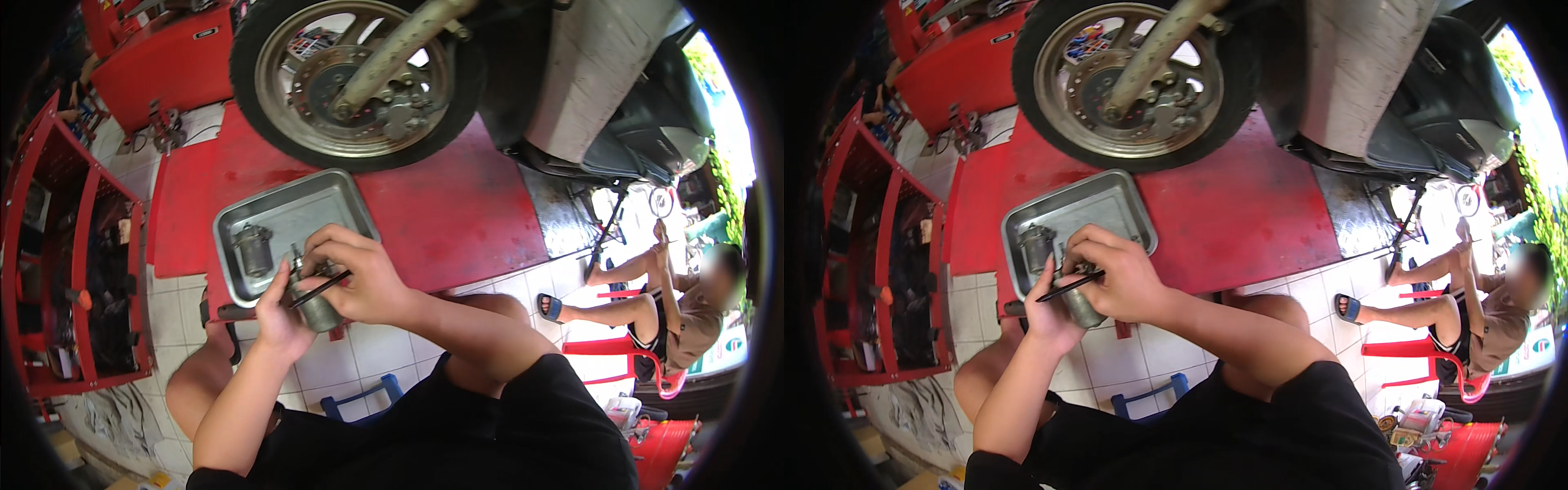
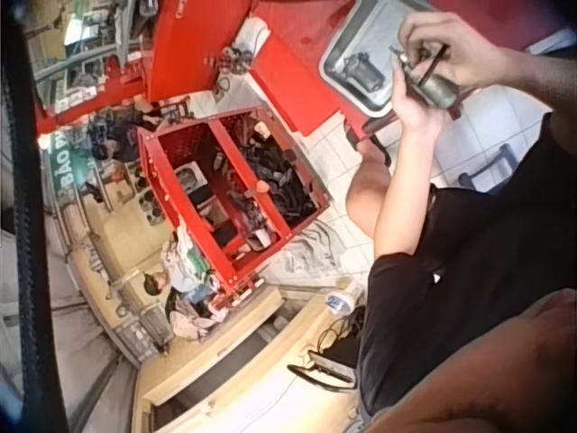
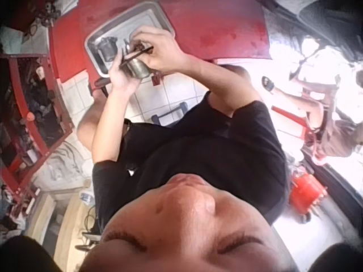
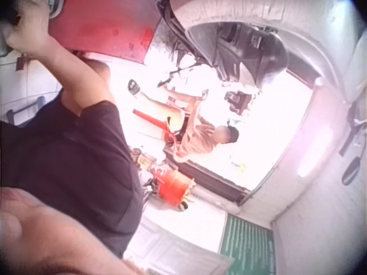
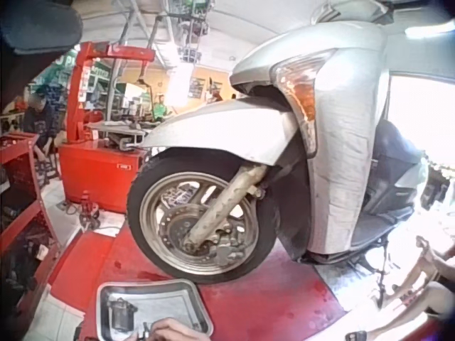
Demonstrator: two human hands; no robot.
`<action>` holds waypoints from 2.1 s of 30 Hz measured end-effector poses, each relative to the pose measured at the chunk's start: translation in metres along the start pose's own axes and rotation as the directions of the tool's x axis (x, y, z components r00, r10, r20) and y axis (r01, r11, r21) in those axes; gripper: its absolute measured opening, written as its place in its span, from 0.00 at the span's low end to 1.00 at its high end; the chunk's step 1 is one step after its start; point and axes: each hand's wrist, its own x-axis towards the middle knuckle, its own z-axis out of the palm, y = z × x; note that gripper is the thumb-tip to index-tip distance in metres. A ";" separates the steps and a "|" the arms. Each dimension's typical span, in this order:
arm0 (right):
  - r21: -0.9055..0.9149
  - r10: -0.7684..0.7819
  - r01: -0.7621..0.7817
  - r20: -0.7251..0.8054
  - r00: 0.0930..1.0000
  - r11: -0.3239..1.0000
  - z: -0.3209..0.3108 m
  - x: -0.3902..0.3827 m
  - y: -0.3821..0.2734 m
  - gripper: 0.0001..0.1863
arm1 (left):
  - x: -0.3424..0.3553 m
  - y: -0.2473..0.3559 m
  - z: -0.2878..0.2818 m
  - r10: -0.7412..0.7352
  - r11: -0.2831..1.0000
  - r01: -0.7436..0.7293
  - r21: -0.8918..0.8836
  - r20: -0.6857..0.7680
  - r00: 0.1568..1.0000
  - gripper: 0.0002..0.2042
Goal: The person disassembles a cylindrical mechanical component using a screwdriver, removes internal parts, and places them into a metal tray. They then reassemble the component by inserting the parts back into the housing and tightening the assembly.
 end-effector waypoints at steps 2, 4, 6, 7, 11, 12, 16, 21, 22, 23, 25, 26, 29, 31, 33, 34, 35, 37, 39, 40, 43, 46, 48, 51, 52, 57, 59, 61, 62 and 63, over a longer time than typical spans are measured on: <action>-0.037 -0.016 0.016 -0.014 1.000 0.999 -0.001 -0.001 0.009 0.12 | 0.001 -0.002 0.002 0.021 0.999 -0.021 0.026 0.030 0.999 0.30; -0.039 -0.014 0.014 -0.007 1.000 0.999 -0.002 -0.001 0.010 0.13 | -0.001 -0.003 0.001 0.044 0.999 -0.044 0.023 -0.009 0.999 0.28; 0.001 0.024 -0.024 0.009 1.000 1.000 -0.001 0.000 0.005 0.13 | -0.002 -0.002 -0.002 0.059 0.997 -0.061 0.043 0.033 0.998 0.28; 0.045 0.021 -0.022 0.024 1.000 0.999 -0.003 0.000 0.001 0.13 | -0.002 0.000 -0.005 0.035 0.997 -0.038 0.061 0.056 0.998 0.29; 0.132 -0.073 0.063 0.075 0.995 0.989 -0.006 0.000 0.010 0.10 | -0.003 0.001 0.004 0.009 0.999 -0.013 0.040 0.107 0.994 0.29; 0.112 -0.075 0.065 0.081 0.994 0.992 -0.005 0.000 0.011 0.10 | -0.002 0.001 0.002 0.012 1.000 -0.014 0.015 0.088 0.996 0.29; 0.012 -0.028 0.028 0.074 0.997 1.000 0.000 0.000 0.004 0.09 | -0.004 0.002 0.000 0.011 1.000 -0.011 0.001 0.020 1.000 0.28; 0.040 -0.051 0.049 0.053 0.997 0.998 0.000 0.000 0.002 0.11 | -0.005 0.003 -0.002 -0.009 1.000 0.008 0.013 0.058 0.998 0.28; 0.067 -0.078 0.074 0.049 0.996 0.995 0.002 -0.002 0.010 0.11 | -0.005 0.002 -0.001 -0.010 1.000 0.010 -0.005 0.064 0.998 0.28; 0.095 -0.104 0.099 0.044 0.994 0.991 0.003 -0.002 0.014 0.12 | -0.004 0.002 0.001 -0.011 1.000 0.012 -0.022 0.069 0.998 0.28; 0.014 -0.108 0.107 0.045 0.993 0.994 0.002 -0.001 0.013 0.12 | -0.004 0.002 0.004 0.004 1.000 -0.003 -0.020 0.043 0.999 0.28; -0.026 -0.110 0.111 0.046 0.993 0.993 0.000 -0.001 0.011 0.12 | -0.005 0.002 0.004 0.011 1.000 -0.010 -0.018 0.030 0.999 0.28; 0.025 -0.023 0.022 0.056 0.998 0.999 -0.002 0.002 -0.005 0.11 | -0.002 0.003 -0.009 0.010 1.000 -0.010 0.004 0.064 0.998 0.28; 0.048 -0.085 0.083 0.037 0.996 0.995 0.000 0.000 0.003 0.11 | -0.003 0.003 -0.001 0.010 1.000 -0.009 -0.004 0.071 0.997 0.29; 0.012 -0.074 0.073 0.063 0.995 0.997 -0.001 -0.002 0.005 0.11 | -0.004 0.003 0.001 -0.017 0.999 0.020 -0.040 0.057 0.998 0.29; 0.002 -0.084 0.084 0.049 0.995 0.996 -0.001 -0.002 0.006 0.11 | -0.006 0.004 0.005 -0.014 1.000 0.014 -0.018 0.052 0.999 0.28; -0.009 -0.095 0.095 0.036 0.995 0.995 -0.001 -0.002 0.006 0.12 | -0.006 0.004 0.004 -0.008 1.000 0.009 -0.016 0.052 0.999 0.28; -0.003 -0.113 0.113 0.020 0.993 0.994 0.000 0.000 0.005 0.12 | -0.005 0.003 0.001 0.003 1.000 -0.002 -0.011 0.053 0.999 0.28; 0.031 -0.126 0.125 0.014 0.992 0.992 -0.001 0.001 0.001 0.12 | -0.006 0.004 0.001 -0.005 1.000 0.006 -0.018 0.056 0.998 0.27; 0.017 -0.124 0.124 0.012 0.992 0.992 -0.001 0.000 0.001 0.11 | -0.006 0.004 0.001 -0.010 1.000 0.011 -0.021 0.059 0.998 0.27; -0.001 -0.089 0.089 0.013 0.996 0.996 -0.002 0.000 0.000 0.11 | -0.009 0.006 0.011 -0.019 0.999 0.020 -0.036 0.019 1.000 0.26; 0.019 -0.091 0.091 0.011 0.996 0.996 -0.005 0.001 -0.004 0.11 | -0.006 0.003 0.003 -0.005 1.000 0.004 0.025 0.049 0.999 0.28; 0.019 -0.214 0.214 -0.002 0.977 0.977 -0.001 0.002 0.009 0.11 | -0.006 0.004 -0.002 -0.014 1.000 0.013 0.015 0.074 0.997 0.28; 0.011 -0.073 0.073 0.033 0.997 0.997 -0.003 -0.001 0.002 0.11 | -0.007 0.005 -0.002 -0.030 1.000 0.030 0.008 0.076 0.997 0.28; 0.026 -0.079 0.078 0.032 0.996 0.997 -0.003 -0.001 0.001 0.11 | -0.008 0.006 -0.001 -0.037 0.999 0.036 0.009 0.072 0.997 0.28; 0.041 -0.177 0.177 0.013 0.984 0.983 0.002 0.001 0.009 0.14 | -0.010 0.007 0.007 -0.035 0.999 0.035 0.024 0.008 0.999 0.28; -0.021 -0.068 0.070 0.080 0.995 0.997 -0.009 0.001 0.001 0.14 | -0.010 0.007 0.015 -0.016 1.000 0.016 -0.006 -0.041 0.999 0.28; 0.048 0.030 -0.033 0.078 0.996 0.998 -0.018 0.003 -0.007 0.13 | -0.013 0.009 0.020 -0.003 0.997 -0.002 -0.074 -0.066 0.998 0.28; 0.147 0.073 -0.079 0.050 0.996 0.986 -0.020 0.004 -0.007 0.12 | -0.010 0.008 0.015 -0.009 0.997 0.010 -0.076 0.003 1.000 0.28; 0.249 0.117 -0.121 0.029 0.993 0.961 -0.023 0.006 -0.009 0.11 | -0.005 0.007 0.006 -0.012 0.997 0.018 -0.078 0.070 0.997 0.28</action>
